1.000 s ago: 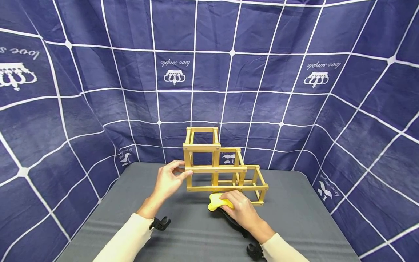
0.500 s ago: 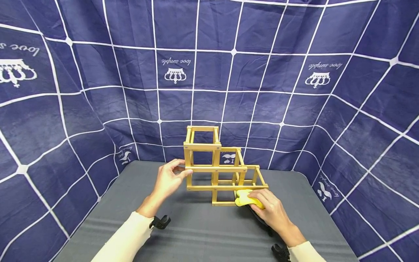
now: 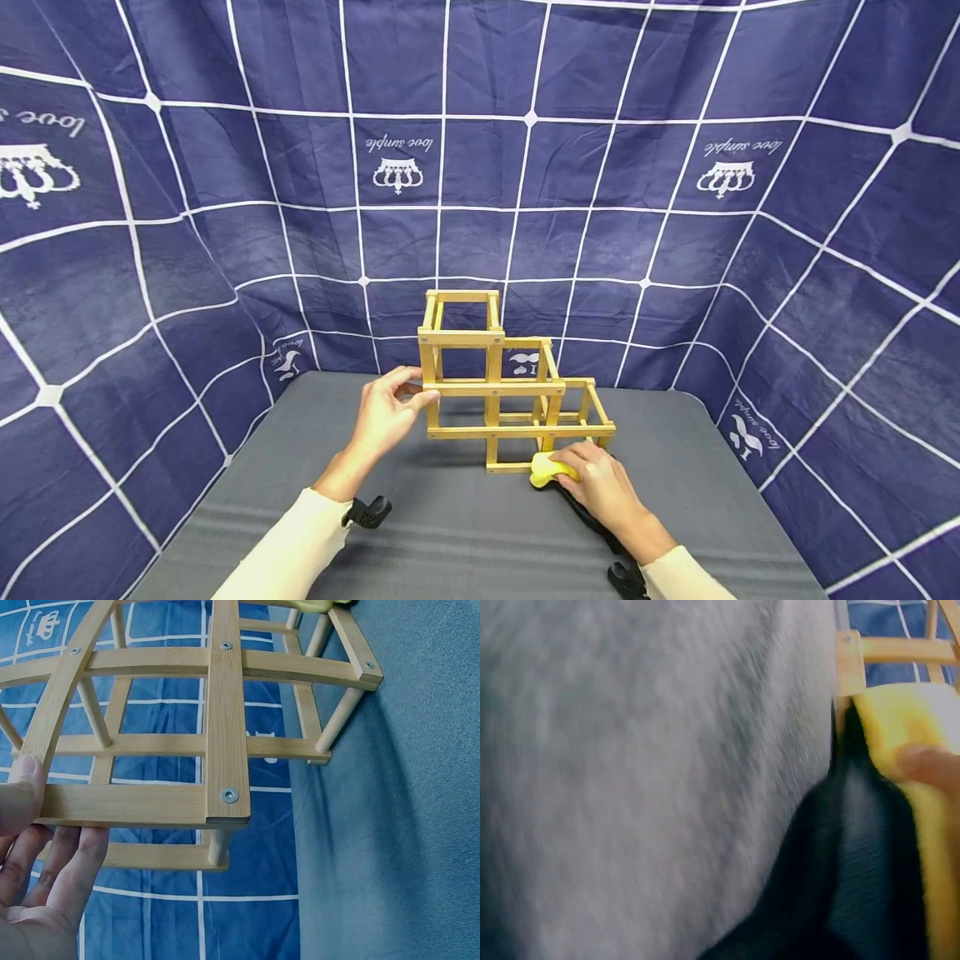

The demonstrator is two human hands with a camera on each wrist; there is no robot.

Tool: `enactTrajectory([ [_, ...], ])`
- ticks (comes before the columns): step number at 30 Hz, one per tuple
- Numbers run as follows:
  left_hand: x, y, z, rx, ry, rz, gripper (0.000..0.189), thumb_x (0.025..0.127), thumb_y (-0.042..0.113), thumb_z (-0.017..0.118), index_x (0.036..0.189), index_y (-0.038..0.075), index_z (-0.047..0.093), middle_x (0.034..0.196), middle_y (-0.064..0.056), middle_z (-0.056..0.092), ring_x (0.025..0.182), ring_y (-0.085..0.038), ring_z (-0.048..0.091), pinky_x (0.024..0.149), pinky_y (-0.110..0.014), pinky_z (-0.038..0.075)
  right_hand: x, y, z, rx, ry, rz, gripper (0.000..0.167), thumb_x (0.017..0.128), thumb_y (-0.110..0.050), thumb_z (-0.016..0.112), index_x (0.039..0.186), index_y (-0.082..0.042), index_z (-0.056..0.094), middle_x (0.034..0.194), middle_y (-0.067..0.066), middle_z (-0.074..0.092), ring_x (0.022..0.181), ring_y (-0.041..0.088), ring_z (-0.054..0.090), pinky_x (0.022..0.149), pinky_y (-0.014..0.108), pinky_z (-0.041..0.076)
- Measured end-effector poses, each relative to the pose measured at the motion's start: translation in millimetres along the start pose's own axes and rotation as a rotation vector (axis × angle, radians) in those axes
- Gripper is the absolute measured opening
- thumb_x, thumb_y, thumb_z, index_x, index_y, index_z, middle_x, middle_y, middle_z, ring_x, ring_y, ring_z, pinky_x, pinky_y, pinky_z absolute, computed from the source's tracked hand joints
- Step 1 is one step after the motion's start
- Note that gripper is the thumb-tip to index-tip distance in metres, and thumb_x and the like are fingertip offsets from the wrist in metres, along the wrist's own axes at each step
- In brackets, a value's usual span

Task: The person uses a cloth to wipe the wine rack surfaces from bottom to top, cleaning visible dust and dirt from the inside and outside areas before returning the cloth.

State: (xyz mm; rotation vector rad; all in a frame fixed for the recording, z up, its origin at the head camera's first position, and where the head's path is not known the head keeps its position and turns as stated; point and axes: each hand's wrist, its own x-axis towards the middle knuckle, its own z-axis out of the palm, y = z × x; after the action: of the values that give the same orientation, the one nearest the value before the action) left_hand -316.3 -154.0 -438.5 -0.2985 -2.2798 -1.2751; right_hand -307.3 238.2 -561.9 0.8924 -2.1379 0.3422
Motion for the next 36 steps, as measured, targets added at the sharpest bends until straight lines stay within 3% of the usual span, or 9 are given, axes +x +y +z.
enactTrajectory([
  [3, 0.1, 1.2, -0.7, -0.004, -0.005, -0.004, 0.027, 0.091, 0.011, 0.101, 0.115, 0.01, 0.089, 0.107, -0.006, 0.087, 0.093, -0.022, 0.088, 0.079, -0.02, 0.065, 0.9, -4, 1, -0.035, -0.057, 0.042, 0.05, 0.067, -0.012, 0.114, 0.109, -0.02, 0.088, 0.101, -0.006, 0.084, 0.09, 0.013, 0.08, 0.085, 0.043, 0.072],
  [5, 0.2, 1.8, -1.3, -0.008, -0.008, -0.006, 0.027, 0.091, 0.01, 0.101, 0.116, 0.009, 0.089, 0.107, -0.007, 0.087, 0.093, -0.022, 0.088, 0.08, -0.02, 0.065, 1.1, -5, 2, -0.032, -0.053, 0.047, 0.052, 0.066, -0.01, 0.114, 0.109, -0.019, 0.087, 0.101, -0.006, 0.084, 0.09, 0.013, 0.08, 0.084, 0.042, 0.072],
  [10, 1.7, 3.0, -1.7, 0.005, -0.005, -0.006, 0.027, 0.09, 0.011, 0.101, 0.115, 0.01, 0.089, 0.106, -0.006, 0.087, 0.092, -0.021, 0.087, 0.079, -0.02, 0.064, 4.0, -3, 1, 0.02, 0.075, 0.005, 0.053, 0.068, -0.004, 0.111, 0.112, -0.016, 0.085, 0.104, -0.002, 0.083, 0.094, 0.019, 0.079, 0.079, 0.041, 0.068],
  [16, 2.1, 2.0, -1.2, 0.012, -0.002, -0.008, 0.027, 0.09, 0.013, 0.102, 0.114, 0.012, 0.089, 0.105, -0.005, 0.087, 0.092, -0.023, 0.089, 0.078, -0.02, 0.063, 9.1, -6, -1, 0.104, 0.221, 0.035, 0.045, 0.079, -0.005, 0.1, 0.121, -0.011, 0.085, 0.112, 0.002, 0.084, 0.1, 0.025, 0.079, 0.086, 0.043, 0.064],
  [24, -0.2, 0.9, 1.2, -0.002, 0.002, -0.019, 0.028, 0.09, 0.011, 0.102, 0.114, 0.009, 0.089, 0.105, -0.007, 0.086, 0.095, -0.026, 0.089, 0.081, -0.021, 0.066, 3.6, -8, -10, 0.135, 0.216, 0.033, 0.043, 0.078, -0.003, 0.098, 0.118, -0.01, 0.085, 0.111, 0.0, 0.083, 0.099, 0.024, 0.079, 0.089, 0.039, 0.063],
  [31, -6.9, 1.4, 6.3, -0.005, 0.036, -0.038, 0.025, 0.092, 0.011, 0.1, 0.114, 0.01, 0.09, 0.105, -0.006, 0.085, 0.096, -0.026, 0.088, 0.082, -0.02, 0.066, -20.5, 11, -25, 0.138, 0.189, -0.013, 0.047, 0.077, -0.008, 0.098, 0.122, -0.015, 0.085, 0.113, -0.001, 0.083, 0.102, 0.022, 0.078, 0.096, 0.029, 0.062],
  [36, -4.0, 3.9, 4.6, 0.0, 0.036, -0.03, 0.025, 0.092, 0.011, 0.1, 0.114, 0.01, 0.09, 0.105, -0.006, 0.085, 0.096, -0.027, 0.088, 0.08, -0.02, 0.065, -31.8, 34, -42, 0.115, 0.212, -0.035, 0.025, 0.094, -0.021, 0.087, 0.117, -0.014, 0.085, 0.114, 0.002, 0.083, 0.098, 0.023, 0.076, 0.09, 0.034, 0.058],
])
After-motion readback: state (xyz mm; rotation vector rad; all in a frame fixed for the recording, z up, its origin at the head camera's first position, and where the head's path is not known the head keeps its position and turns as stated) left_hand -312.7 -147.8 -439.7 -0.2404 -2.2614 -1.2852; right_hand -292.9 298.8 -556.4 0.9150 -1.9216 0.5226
